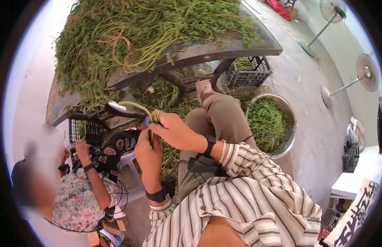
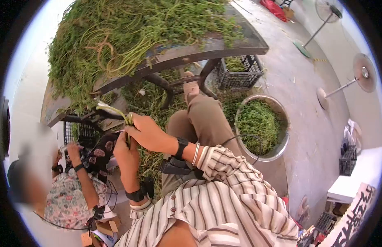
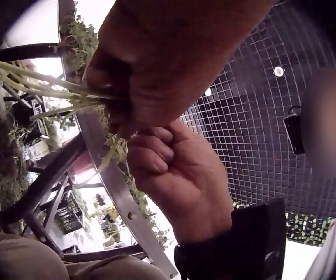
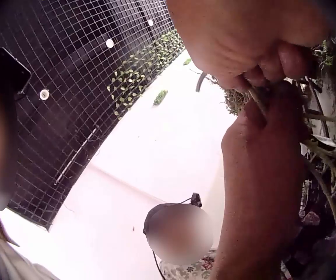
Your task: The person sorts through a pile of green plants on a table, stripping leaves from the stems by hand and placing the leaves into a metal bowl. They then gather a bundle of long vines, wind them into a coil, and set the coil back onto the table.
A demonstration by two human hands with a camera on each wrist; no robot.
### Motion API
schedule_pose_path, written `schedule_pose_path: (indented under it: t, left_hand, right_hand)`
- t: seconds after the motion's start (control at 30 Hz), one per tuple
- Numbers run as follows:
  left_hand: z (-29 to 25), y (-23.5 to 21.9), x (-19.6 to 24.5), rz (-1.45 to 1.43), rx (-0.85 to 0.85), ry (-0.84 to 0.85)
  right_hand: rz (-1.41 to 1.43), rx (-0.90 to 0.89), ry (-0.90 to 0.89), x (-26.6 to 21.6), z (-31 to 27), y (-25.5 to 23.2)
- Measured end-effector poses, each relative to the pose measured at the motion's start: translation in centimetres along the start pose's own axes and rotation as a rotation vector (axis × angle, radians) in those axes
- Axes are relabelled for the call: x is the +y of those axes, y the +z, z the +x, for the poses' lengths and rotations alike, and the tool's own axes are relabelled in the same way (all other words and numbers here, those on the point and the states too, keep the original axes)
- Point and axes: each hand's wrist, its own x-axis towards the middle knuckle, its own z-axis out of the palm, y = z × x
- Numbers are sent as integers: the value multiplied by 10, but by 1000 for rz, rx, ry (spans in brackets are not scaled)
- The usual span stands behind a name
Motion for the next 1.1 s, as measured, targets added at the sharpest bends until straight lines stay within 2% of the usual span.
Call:
schedule_pose_path:
  t: [0.07, 0.13, 0.2, 0.27, 0.3, 0.4, 0.47, 0.53, 0.6, 0.67, 0.77, 0.8, 0.83, 0.87, 0.9, 0.93, 1.0, 1.07, 1.1]
  left_hand:
    - [0, 2, -3, 47, -39, 12]
    - [3, -5, 13, -133, -22, -130]
    - [2, -5, 8, -142, -28, -111]
    - [2, -6, 9, -115, 26, -132]
    - [2, -5, 5, -120, 43, -106]
    - [3, -5, 1, -124, 13, -139]
    - [1, -1, -5, -116, 16, -142]
    - [1, 4, -6, -130, -9, -147]
    - [2, 9, -11, -129, -32, -146]
    - [3, 12, -11, -121, -50, -150]
    - [4, 11, -12, -125, -55, -118]
    - [5, 11, -13, -91, -52, -71]
    - [5, 9, -13, -56, -45, -27]
    - [6, 7, -11, -41, -23, -44]
    - [6, 4, -6, -88, -44, -115]
    - [7, 2, -3, -139, -64, -187]
    - [4, 1, -6, -138, -28, -206]
    - [3, 2, -11, -172, -24, -203]
    - [3, 2, -9, -180, -14, -205]
  right_hand:
    - [77, 42, -4, -1, 3, -16]
    - [73, 371, -149, -5, 8, -42]
    - [88, 517, -48, -9, 1, -87]
    - [403, 646, 22, -12, -18, -134]
    - [369, 740, 0, -6, -29, -159]
    - [230, 974, -17, 22, -76, -220]
    - [212, 1135, 78, 47, -113, -247]
    - [121, 1161, 197, 105, -162, -275]
    - [60, 1241, 374, 151, -201, -277]
    - [-5, 1185, 514, 180, -226, -273]
    - [10, 1122, 554, 212, -225, -283]
    - [-64, 1116, 422, 217, -211, -293]
    - [-110, 1130, 387, 225, -194, -316]
    - [-150, 997, 393, 205, -174, -335]
    - [0, 1113, 283, 200, -147, -352]
    - [222, 1109, 344, 171, -121, -357]
    - [237, 1167, 451, 156, -88, -363]
    - [272, 848, 487, 169, -85, -373]
    - [170, 779, 479, 162, -82, -361]
